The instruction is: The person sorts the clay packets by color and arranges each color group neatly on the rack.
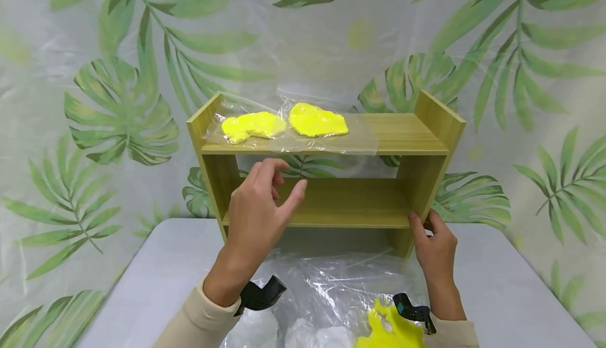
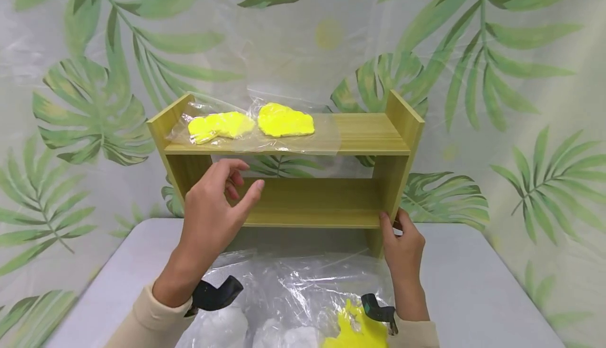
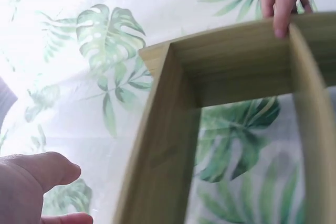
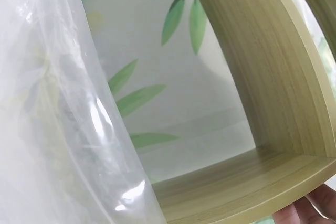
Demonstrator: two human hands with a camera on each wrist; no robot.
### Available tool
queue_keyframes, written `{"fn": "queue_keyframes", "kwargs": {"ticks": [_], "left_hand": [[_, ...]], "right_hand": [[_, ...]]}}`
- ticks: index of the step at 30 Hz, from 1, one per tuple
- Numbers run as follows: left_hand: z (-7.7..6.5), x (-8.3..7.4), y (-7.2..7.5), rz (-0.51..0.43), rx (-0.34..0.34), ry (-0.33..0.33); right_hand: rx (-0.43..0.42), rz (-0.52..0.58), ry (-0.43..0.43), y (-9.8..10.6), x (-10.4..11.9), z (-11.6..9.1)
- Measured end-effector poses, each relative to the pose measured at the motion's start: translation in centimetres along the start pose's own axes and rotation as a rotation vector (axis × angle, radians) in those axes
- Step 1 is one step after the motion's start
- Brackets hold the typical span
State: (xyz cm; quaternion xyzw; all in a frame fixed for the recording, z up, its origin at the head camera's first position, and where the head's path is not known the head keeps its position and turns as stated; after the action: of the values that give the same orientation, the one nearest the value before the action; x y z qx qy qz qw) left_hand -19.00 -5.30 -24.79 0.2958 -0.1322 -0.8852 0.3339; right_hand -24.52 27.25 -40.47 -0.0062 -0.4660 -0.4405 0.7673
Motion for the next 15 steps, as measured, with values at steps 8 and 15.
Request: {"fn": "queue_keyframes", "kwargs": {"ticks": [8,15], "left_hand": [[-4.3,2.3,-1.4,-0.081,0.091,0.189],[-7.2,3.8,-2.7,-0.132,0.172,0.318]], "right_hand": [[-0.009,-0.012,-0.01,-0.1,0.1,-0.1],[-0.019,-0.005,-0.008,-0.1,0.1,0.0]]}}
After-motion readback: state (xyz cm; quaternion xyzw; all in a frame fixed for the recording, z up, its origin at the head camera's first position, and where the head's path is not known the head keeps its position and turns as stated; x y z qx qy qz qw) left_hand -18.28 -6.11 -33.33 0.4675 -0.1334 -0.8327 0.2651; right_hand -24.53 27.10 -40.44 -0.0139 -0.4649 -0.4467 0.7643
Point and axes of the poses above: each hand's wrist, its own z-axis towards the middle knuckle, its own y-axis out of the back of the hand, x = y × z, the point moved 2 cm from there along z, towards the middle knuckle, and after that the axes turned 3 degrees about -z, right-handed, at the moved point
